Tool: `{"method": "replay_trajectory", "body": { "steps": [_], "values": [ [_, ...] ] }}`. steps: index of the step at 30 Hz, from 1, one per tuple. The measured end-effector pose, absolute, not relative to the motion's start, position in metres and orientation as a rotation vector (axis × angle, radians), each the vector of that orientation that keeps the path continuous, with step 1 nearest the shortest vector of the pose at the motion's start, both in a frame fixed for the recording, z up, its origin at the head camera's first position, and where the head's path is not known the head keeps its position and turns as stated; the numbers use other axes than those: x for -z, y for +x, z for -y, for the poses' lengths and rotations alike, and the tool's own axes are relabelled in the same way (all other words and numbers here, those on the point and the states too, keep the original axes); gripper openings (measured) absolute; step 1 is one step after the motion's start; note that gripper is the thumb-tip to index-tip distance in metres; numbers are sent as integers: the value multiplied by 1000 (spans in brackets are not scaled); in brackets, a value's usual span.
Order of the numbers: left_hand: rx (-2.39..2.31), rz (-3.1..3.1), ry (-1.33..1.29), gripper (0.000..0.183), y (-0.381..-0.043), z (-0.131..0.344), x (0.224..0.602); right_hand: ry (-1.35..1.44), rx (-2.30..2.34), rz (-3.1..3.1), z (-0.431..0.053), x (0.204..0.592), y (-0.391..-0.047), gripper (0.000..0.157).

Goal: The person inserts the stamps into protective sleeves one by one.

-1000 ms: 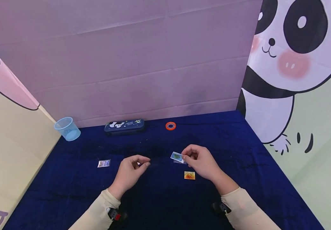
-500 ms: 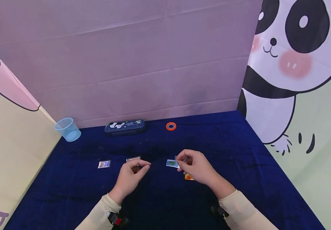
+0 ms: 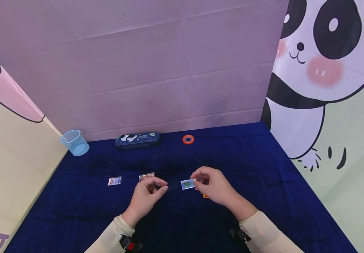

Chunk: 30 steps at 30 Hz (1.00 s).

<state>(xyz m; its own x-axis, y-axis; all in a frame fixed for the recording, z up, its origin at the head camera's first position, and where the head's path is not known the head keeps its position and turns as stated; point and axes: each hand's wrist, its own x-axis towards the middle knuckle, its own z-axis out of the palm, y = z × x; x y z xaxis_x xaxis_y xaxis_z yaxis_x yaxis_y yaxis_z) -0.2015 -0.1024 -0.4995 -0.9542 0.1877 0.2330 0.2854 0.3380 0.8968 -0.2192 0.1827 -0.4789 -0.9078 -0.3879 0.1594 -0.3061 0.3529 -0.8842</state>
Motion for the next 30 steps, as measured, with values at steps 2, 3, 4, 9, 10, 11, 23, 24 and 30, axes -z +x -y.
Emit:
{"method": "replay_trajectory", "body": {
  "steps": [2, 3, 4, 9, 10, 11, 23, 24, 30],
  "values": [
    [1702, 2495, -430, 6, -201, 102, 500, -654, 1627, -2531, -183, 479, -219, 13],
    [1704, 2495, -423, 5, -200, 102, 500, -655, 1632, -2538, -183, 479, -219, 12],
    [1705, 2493, -420, 5, -200, 102, 500, -657, 1636, -2546, -182, 479, -218, 12],
    [1726, 2487, -425, 7, -199, 101, 498, -653, 1656, -2576, -183, 480, -218, 10],
    [1733, 2485, -430, 9, -199, 101, 498, -654, 1659, -2576, -183, 480, -218, 10],
    [1737, 2484, -434, 10, -199, 101, 498, -655, 1663, -2573, -183, 480, -218, 10],
    [1715, 2506, -417, 5, -198, 104, 500, -669, 1696, -2534, -181, 480, -216, 9],
    [1716, 2506, -418, 6, -198, 104, 500, -672, 1697, -2533, -181, 480, -215, 9],
    [1723, 2485, -414, 7, -200, 104, 501, -692, 1721, -2532, -179, 481, -215, 9]
  ]
}}
